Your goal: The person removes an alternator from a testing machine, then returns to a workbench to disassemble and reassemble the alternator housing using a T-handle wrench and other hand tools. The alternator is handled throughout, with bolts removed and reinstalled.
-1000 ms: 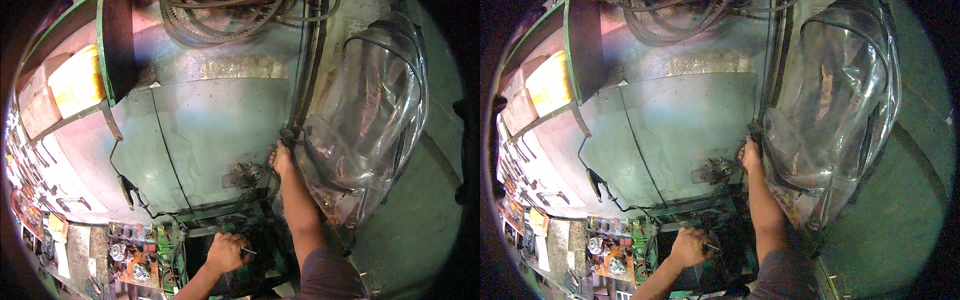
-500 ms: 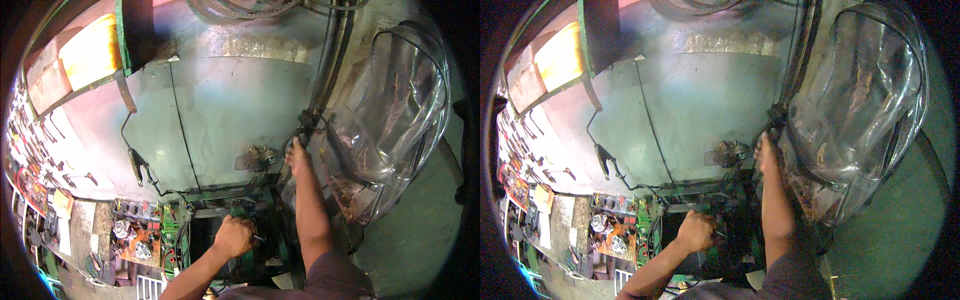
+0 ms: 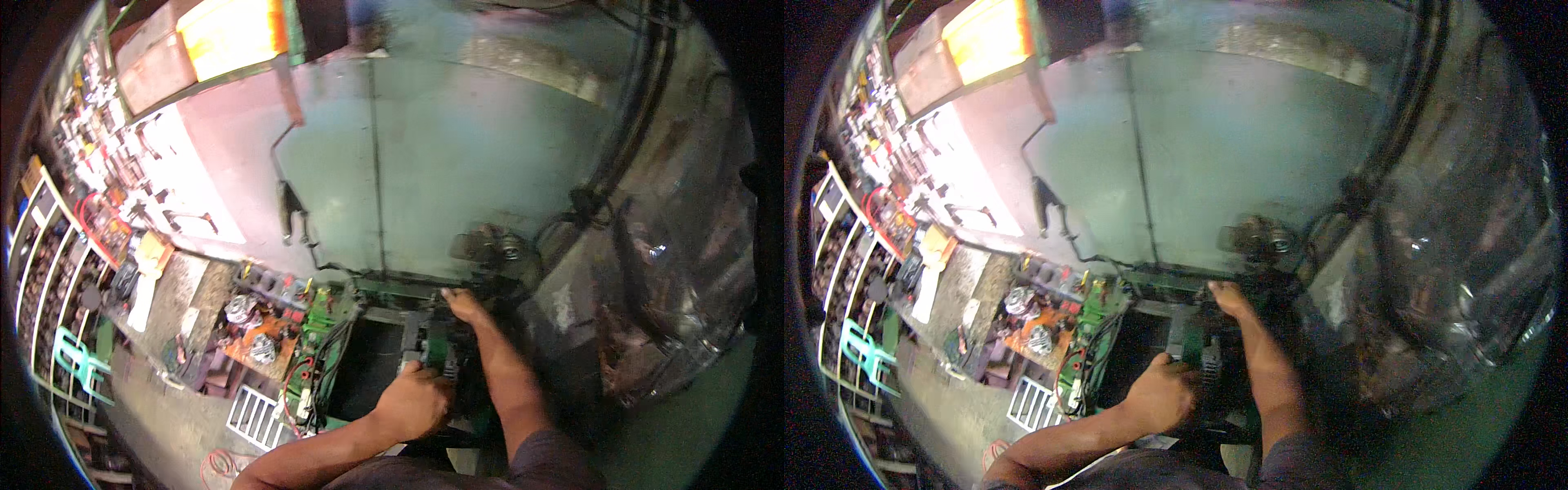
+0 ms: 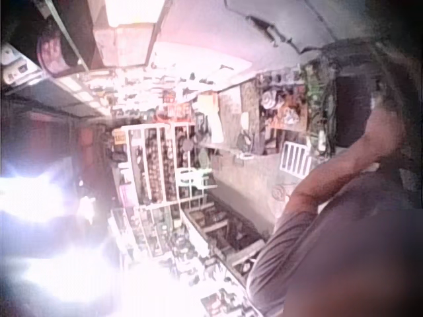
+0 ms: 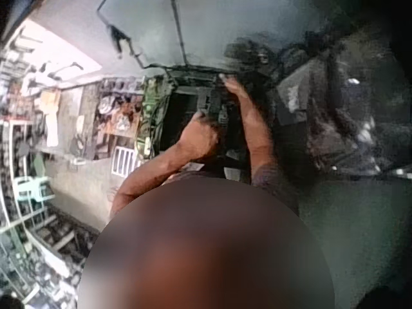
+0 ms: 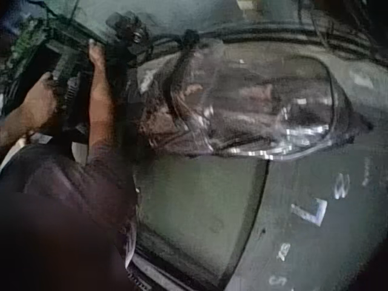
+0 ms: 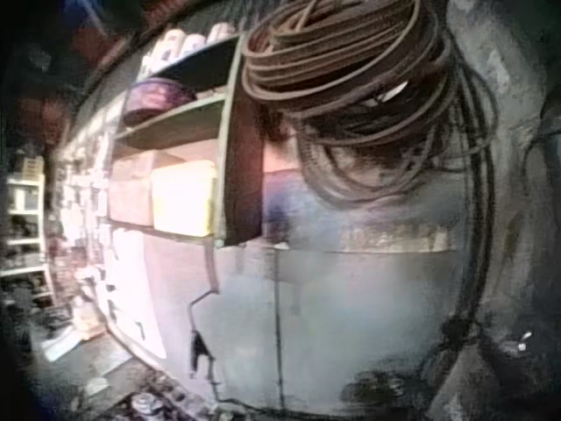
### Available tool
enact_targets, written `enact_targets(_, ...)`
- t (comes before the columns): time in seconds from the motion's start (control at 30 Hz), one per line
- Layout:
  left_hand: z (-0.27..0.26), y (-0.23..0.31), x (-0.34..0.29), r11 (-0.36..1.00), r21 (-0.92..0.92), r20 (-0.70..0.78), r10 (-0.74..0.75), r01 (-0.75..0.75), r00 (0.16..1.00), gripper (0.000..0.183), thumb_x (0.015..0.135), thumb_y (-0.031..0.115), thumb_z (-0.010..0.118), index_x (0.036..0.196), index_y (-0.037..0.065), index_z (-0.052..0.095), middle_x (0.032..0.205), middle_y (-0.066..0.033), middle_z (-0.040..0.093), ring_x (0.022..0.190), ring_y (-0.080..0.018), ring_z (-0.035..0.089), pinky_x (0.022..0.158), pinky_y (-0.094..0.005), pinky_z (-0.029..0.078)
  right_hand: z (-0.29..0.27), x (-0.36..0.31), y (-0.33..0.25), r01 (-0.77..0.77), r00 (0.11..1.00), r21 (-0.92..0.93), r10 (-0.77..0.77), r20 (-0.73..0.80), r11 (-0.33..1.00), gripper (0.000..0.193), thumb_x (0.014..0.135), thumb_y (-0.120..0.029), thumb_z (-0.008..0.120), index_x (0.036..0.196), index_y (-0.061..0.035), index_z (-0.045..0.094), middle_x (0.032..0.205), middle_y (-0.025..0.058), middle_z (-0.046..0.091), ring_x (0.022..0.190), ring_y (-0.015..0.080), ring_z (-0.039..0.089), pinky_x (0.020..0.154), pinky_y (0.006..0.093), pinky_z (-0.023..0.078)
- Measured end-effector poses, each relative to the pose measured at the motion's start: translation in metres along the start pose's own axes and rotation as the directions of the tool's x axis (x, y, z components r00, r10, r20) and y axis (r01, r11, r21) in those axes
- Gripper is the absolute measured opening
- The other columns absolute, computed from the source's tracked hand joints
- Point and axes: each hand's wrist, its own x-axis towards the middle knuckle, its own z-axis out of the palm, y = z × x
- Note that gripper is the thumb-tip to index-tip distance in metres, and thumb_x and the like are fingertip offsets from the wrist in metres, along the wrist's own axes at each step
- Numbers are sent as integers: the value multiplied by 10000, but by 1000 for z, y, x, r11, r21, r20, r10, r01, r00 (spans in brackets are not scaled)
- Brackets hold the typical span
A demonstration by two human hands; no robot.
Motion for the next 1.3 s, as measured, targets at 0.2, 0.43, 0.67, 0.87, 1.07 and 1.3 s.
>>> enact_targets(0.2, -11, 5, -1, 999, -28, 117, -25, 28, 993, 191, 910, 328, 734, 921, 154, 813, 1014, -30, 751, 1073, -248, 697, 1012, -456, 430, -14, 26, 8, 112, 988, -177, -91, 122, 978, 666, 1096, -562, 639, 1238, 74, 776, 1218, 276, 807, 1163, 409, 770, 1032, 516, 570)
enact_targets(0.43, 2, 6, -2, 995, -84, -16, -54, 53, 998, 188, 911, 310, 709, 884, 163, 825, 1004, -23, 749, 1042, -238, 684, 994, -407, 423, 5, 12, 35, -39, 975, 689, -123, 184, 724, 504, 1004, -97, 735, 1504, -94, 666, 1341, 25, 751, 1128, 170, 703, 1004, 355, 520)
enact_targets(0.67, 5, 10, 2, 995, -58, -20, -87, 86, 996, 195, 881, 331, 730, 889, 164, 829, 978, -21, 745, 1027, -238, 688, 991, -407, 426, 0, 23, 2, -57, 924, 640, -203, 325, 766, 222, 993, -88, 754, 1212, -74, 721, 1246, 49, 783, 1144, 167, 715, 1017, 343, 531)
enact_targets(0.87, 2, 8, 1, 996, -74, -40, -59, 56, 997, 220, 851, 346, 753, 902, 144, 823, 959, -8, 742, 1030, -235, 693, 996, -400, 430, -11, 38, -13, 0, 921, 398, -155, 357, 917, 225, 1000, -204, 836, 1146, -43, 777, 1126, 56, 813, 1127, 198, 730, 1002, 393, 530)
enact_targets(1.07, 9, 0, -6, 998, -63, -83, 13, -19, 996, 336, 845, 341, 757, 1106, 132, 790, 1275, -90, 733, 1165, -278, 674, 1038, -474, 475, -11, 18, -33, 0, 956, 211, -62, 286, 978, 569, 1010, -243, 826, 1509, -18, 670, 1307, 123, 788, 1227, 256, 704, 1031, 426, 523)
enact_targets(1.3, 91, -51, -181, 648, -747, 149, -57, 150, 987, 472, 894, 153, 755, 1354, 62, 708, 1379, -236, 674, 1249, -469, 661, 1064, -507, 549, 0, -93, 58, 118, 888, 608, 191, -419, 785, 784, 1073, -382, 759, 1713, -64, 436, 1527, 155, 660, 1303, 277, 642, 1083, 451, 501)
